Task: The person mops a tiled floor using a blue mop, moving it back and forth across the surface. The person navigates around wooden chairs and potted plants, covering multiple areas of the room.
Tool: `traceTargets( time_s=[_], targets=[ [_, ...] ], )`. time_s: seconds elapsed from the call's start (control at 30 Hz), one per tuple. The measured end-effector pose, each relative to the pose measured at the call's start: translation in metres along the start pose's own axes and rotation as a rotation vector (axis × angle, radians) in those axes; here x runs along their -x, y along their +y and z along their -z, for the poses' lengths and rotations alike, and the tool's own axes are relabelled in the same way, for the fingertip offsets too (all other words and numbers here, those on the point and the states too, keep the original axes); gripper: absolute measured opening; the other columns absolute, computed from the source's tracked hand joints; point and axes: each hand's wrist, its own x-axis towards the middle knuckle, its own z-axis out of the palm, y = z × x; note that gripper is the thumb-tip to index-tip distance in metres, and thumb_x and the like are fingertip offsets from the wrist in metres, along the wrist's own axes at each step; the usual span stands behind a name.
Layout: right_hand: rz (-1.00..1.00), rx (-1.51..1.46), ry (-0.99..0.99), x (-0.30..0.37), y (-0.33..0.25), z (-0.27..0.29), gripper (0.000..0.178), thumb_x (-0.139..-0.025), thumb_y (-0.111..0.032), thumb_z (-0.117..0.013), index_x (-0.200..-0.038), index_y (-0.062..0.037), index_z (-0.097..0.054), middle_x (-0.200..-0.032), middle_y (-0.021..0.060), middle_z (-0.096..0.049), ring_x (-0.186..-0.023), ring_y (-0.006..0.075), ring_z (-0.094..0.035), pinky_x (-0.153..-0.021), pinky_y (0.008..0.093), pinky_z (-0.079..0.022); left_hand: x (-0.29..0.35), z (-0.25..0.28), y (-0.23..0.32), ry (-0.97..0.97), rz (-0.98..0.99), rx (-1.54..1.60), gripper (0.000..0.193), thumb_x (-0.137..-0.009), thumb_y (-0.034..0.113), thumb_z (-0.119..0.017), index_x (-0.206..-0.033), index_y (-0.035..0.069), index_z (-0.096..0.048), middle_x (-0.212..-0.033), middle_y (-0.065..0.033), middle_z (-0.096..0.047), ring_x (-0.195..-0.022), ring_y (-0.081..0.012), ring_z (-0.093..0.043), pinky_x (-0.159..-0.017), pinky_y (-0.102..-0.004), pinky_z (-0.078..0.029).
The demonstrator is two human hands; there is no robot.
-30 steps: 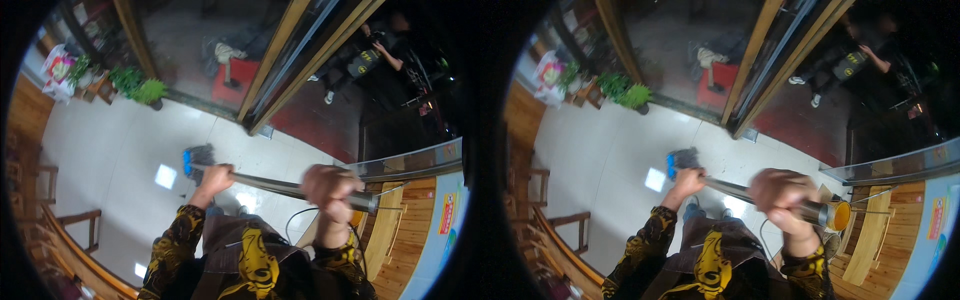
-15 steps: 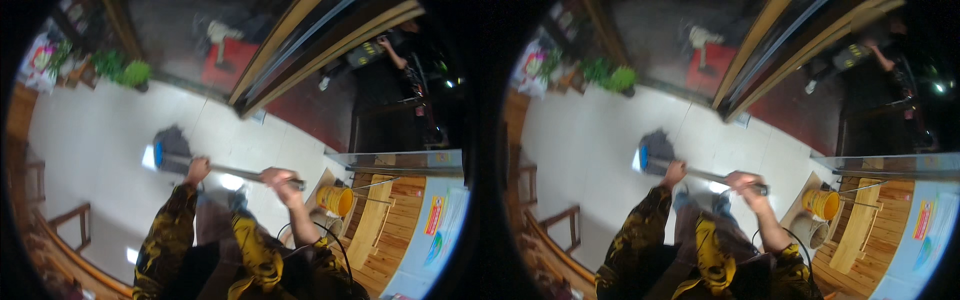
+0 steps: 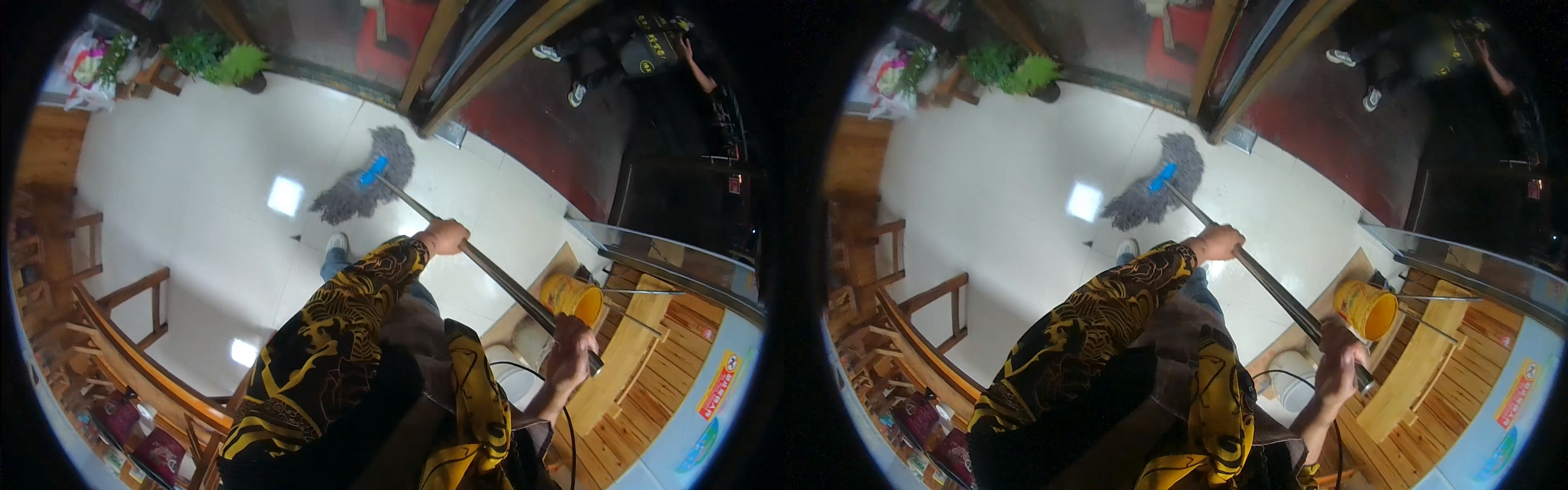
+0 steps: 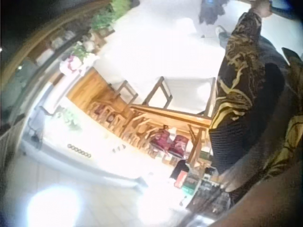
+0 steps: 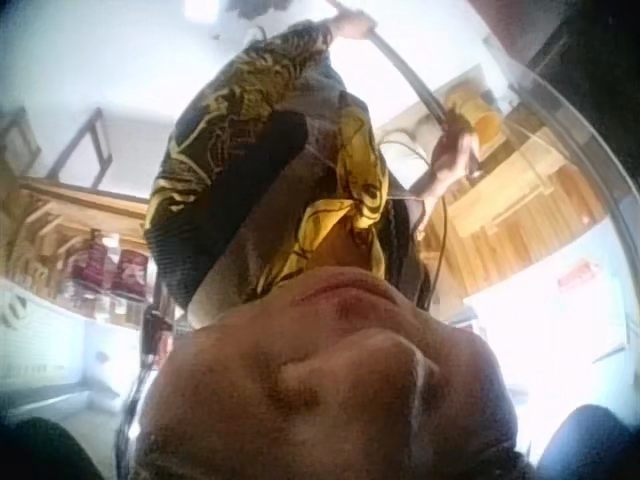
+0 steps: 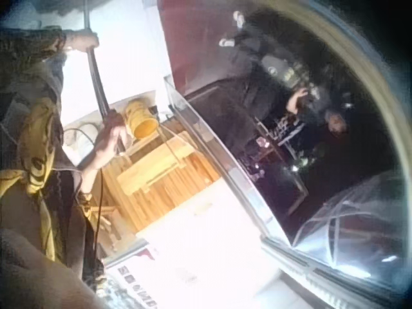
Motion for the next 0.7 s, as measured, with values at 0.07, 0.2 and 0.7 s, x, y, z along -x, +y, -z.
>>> traceTargets(
  time_s=[0.07,0.2,0.7],
  targets=[
    [0.135,-0.052,-0.052,-0.009,-0.003,0.021,0.032,-0.085,-0.032,-0.055,-0.066,-0.0115,-0.038,-0.059,0.0005,-0.034,-0.058,0.0165,-0.033,-0.063,0.0341,-0.030,0.006,0.035,0.023,-0.071,-0.022,-0.041,0.019,-0.079,0.024,-0.057,-0.086,0.009,-0.064,-0.085,-0.0118,-0.066,-0.087,-0.0301,-0.062,-0.076,-0.0426,-0.048],
    [0.454,-0.044,-0.227,-0.051,-0.042,0.039,0.031,-0.085,-0.030,-0.060,-0.066,-0.0115,-0.043,-0.056,0.0010,-0.043,-0.054,0.0174,-0.041,-0.058,0.0353,-0.035,0.027,0.098,0.061,0.033,-0.108,-0.174,0.022,-0.078,0.023,-0.055,-0.091,0.009,-0.065,-0.083,-0.0136,-0.066,-0.084,-0.0317,-0.063,-0.074,-0.0422,-0.048],
    [0.211,-0.164,-0.442,-0.202,0.111,-0.138,0.024,-0.089,-0.017,-0.051,-0.066,-0.0105,-0.045,-0.061,0.0020,-0.047,-0.059,0.0161,-0.047,-0.069,0.0369,-0.044,-0.001,0.185,-0.165,0.562,0.380,-0.125,0.017,-0.075,0.021,-0.060,-0.089,0.011,-0.062,-0.101,-0.0103,-0.061,-0.101,-0.0299,-0.055,-0.085,-0.0438,-0.046]
  ],
)
